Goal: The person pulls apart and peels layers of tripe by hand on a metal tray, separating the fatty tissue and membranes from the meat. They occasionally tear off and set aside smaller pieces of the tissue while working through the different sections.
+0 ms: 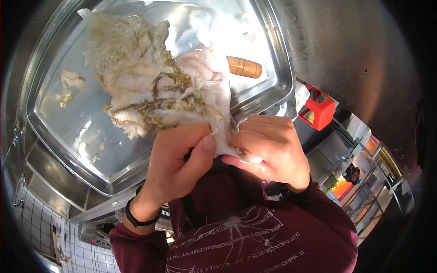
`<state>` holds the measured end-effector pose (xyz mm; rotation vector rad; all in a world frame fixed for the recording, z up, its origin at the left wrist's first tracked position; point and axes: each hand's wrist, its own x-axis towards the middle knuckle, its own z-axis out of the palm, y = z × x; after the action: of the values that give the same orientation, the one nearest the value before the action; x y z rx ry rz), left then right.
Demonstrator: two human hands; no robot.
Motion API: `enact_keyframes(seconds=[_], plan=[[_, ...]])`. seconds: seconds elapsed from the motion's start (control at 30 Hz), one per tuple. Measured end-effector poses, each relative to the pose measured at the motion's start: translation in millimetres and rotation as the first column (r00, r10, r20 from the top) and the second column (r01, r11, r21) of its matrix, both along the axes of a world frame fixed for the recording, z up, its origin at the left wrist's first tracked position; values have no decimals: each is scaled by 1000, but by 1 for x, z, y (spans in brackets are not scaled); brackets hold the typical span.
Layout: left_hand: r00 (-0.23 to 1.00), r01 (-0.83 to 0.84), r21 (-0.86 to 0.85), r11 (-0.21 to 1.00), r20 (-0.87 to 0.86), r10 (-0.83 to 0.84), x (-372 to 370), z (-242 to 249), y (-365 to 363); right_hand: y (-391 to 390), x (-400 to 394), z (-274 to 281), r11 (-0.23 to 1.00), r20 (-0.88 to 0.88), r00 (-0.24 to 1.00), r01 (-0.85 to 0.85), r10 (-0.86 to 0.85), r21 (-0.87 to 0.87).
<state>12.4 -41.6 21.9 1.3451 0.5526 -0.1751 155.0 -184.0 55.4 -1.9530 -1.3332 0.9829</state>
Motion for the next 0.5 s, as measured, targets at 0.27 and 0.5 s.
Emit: enact_keyframes(seconds=[0.27, 0.5], plan=[[873, -453, -546, 705, -109, 476, 5, 8, -19, 2, -2, -32, 937, -743, 669, 276, -28, 213], [803, -536, -629, 564, -173, 570, 7, -5, -30, 5, -7, -33, 920, -531, 844, 266, -78, 288]])
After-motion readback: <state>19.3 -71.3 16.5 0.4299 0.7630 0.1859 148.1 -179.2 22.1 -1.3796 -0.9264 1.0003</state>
